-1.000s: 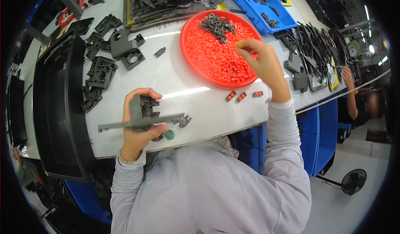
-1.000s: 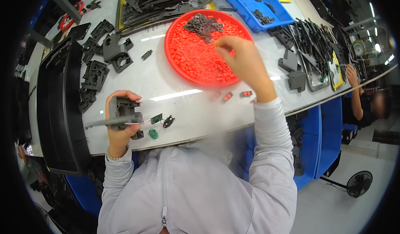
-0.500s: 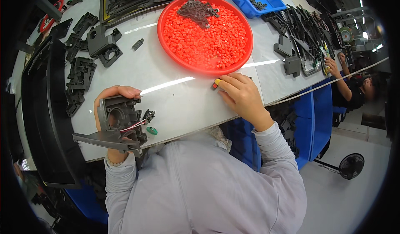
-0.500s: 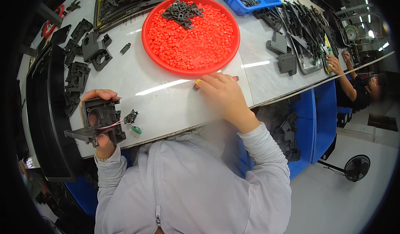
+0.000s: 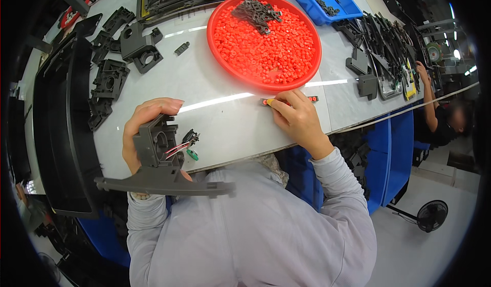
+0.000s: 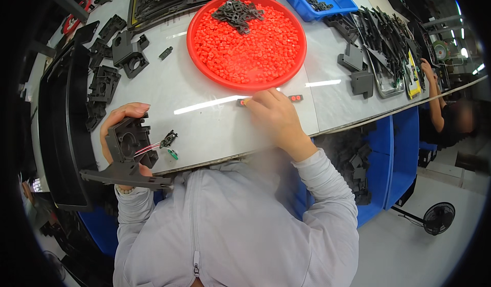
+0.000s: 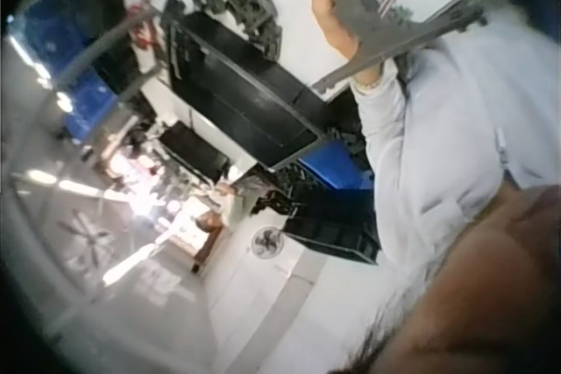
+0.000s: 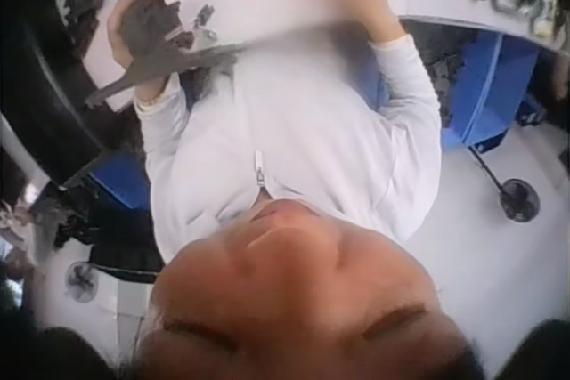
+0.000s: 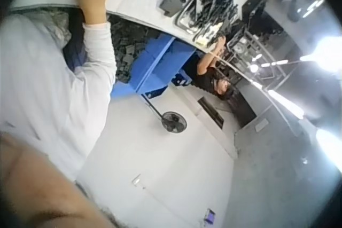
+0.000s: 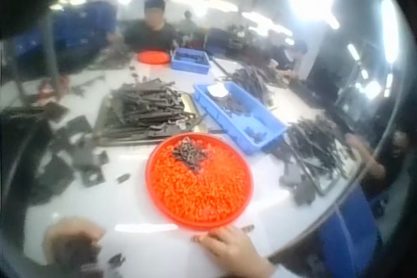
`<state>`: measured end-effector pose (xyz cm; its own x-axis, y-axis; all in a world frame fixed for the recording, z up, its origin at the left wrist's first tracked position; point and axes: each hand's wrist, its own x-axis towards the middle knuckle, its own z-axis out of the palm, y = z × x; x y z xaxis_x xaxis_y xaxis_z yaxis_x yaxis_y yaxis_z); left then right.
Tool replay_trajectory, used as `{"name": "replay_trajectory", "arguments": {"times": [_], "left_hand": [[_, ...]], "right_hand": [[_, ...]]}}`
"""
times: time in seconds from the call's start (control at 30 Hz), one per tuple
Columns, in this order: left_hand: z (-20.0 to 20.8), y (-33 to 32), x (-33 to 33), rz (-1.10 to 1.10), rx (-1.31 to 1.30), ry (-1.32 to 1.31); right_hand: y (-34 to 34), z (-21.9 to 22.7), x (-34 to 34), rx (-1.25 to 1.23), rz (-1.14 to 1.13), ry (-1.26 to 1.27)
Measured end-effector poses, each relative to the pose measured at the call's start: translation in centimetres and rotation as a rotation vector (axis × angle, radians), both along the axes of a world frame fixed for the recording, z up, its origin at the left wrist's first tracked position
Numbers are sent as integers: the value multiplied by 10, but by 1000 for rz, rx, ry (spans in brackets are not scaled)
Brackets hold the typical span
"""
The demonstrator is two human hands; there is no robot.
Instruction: The person assembles device components by inserting wires, small switches, and button inserts into plastic housings, fitting cover pieces over them, and placing completed assemblies into a storage bin.
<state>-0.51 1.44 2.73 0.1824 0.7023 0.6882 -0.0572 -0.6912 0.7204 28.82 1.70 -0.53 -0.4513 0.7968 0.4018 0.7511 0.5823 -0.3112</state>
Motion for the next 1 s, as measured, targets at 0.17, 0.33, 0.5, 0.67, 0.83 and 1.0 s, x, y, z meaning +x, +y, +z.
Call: {"name": "replay_trajectory", "arguments": {"times": [0.17,0.33,0.5,0.67,0.83,1.0], "left_hand": [[3,-5,7,-70,-353,-307],[-1,-2,9,-117,-391,-356],[3,-4,8,-80,-440,-348],[1,-2,3,-59,-481,-320],[2,-2,4,-76,-511,-318],[4,-2,7,-117,-537,-301]], "right_hand": [[-3,33,-26,-76,82,333],[7,58,-67,-36,267,500],[16,73,-96,16,419,405],[21,81,-100,-9,456,225],[22,84,-102,-24,473,149],[24,82,-101,-60,493,94]]}}
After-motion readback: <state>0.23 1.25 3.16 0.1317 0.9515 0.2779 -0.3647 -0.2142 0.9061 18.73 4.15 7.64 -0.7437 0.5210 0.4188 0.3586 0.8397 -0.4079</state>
